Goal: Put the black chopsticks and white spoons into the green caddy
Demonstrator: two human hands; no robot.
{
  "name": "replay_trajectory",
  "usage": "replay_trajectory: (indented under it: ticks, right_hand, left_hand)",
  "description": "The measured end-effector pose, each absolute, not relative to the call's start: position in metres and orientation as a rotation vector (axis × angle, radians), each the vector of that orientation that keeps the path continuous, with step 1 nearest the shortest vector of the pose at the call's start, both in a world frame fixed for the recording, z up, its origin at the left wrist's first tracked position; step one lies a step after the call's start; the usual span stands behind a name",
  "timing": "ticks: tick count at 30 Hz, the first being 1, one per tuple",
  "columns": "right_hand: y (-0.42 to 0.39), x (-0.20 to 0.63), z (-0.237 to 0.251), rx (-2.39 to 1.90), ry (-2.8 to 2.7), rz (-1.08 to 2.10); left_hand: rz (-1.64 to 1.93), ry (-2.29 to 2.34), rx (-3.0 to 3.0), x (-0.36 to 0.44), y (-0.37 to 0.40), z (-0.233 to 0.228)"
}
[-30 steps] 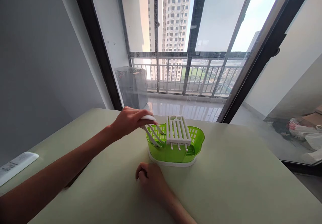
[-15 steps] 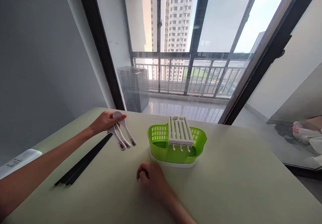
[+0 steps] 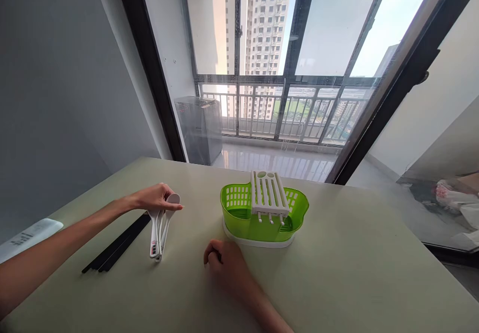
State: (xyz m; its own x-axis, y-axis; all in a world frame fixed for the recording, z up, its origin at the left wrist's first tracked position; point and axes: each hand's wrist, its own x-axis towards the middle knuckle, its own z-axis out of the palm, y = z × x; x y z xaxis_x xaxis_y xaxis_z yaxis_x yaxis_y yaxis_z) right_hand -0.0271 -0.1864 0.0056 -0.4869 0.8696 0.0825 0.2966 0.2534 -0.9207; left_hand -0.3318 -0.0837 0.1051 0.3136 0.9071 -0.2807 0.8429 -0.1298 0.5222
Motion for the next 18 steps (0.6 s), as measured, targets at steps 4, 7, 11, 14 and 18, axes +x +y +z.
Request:
replay_trajectory:
  ticks: [4,7,11,14,18]
  right_hand:
    - [-0.186,-0.027,0.006,-1.069,-1.915,1.249]
    - [-0.186,-0.027,0.007,-1.070,-1.920,1.248]
    - [-0.187,-0.026,0.007,-1.068,-1.927,1.224]
    - [-0.187,-0.026,0.006,-1.075,-1.924,1.235]
    - [-0.186,-0.026,0.007,-1.076,-1.931,1.235]
  left_hand:
    - [0.116,1.553,2.021,-0.329,-0.084,0.101]
    - [0.101,1.528,2.093,-0.324,-0.086,0.100]
    - [0.133,1.462,2.200,-0.319,-0.090,0.098]
    - [0.134,1.446,2.275,-0.315,-0.093,0.097]
    - [0.147,1.398,2.362,-0.314,-0.094,0.094]
